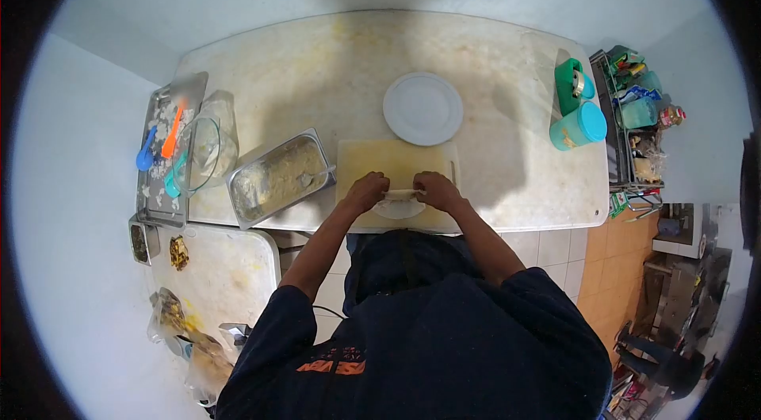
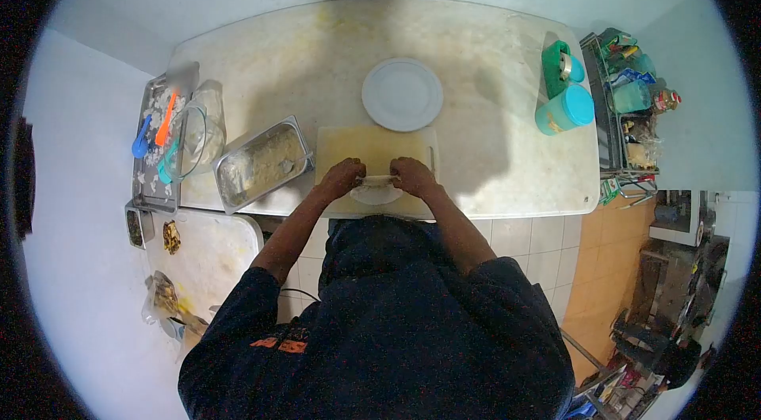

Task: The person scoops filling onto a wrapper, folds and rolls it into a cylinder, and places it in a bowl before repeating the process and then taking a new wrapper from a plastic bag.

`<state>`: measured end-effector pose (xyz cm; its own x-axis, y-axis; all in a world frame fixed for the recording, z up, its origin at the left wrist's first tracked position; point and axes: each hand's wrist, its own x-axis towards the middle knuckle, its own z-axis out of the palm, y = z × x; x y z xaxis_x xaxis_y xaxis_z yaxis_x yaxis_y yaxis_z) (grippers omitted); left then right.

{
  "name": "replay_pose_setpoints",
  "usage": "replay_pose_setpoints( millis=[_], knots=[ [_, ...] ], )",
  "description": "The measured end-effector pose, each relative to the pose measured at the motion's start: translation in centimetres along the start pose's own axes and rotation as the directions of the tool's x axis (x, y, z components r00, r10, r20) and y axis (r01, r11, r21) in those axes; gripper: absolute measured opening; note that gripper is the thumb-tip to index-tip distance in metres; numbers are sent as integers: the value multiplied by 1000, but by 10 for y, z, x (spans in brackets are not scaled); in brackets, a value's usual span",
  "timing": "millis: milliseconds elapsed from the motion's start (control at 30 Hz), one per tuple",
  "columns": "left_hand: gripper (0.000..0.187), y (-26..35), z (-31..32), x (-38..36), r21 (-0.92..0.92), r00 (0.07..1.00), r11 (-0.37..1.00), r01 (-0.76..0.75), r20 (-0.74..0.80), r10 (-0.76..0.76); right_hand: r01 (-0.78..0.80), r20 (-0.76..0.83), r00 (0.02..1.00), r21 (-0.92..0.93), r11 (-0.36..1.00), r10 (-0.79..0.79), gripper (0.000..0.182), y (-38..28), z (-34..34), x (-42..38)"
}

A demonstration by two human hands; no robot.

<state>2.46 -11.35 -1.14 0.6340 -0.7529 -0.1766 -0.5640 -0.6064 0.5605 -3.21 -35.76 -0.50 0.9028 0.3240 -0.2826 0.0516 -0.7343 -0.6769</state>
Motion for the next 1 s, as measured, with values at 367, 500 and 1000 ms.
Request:
replay_pose_setpoints(
  millis=[367,500,1000],
  knots=[
    [8,11,6,-40,-30,967,976,-214,-148,207,247,-34,968,-64,967,-249,17,8,15,-29],
    [14,11,7,-38,-94,989,989,-117,-106,107,66,30,997,11,998,-67,19,-3,9,-26],
    [22,13,9,-28,-62,999,998,30,15,-29,58,58,996,34,998,-60,23,2,15,-18]
  ],
)
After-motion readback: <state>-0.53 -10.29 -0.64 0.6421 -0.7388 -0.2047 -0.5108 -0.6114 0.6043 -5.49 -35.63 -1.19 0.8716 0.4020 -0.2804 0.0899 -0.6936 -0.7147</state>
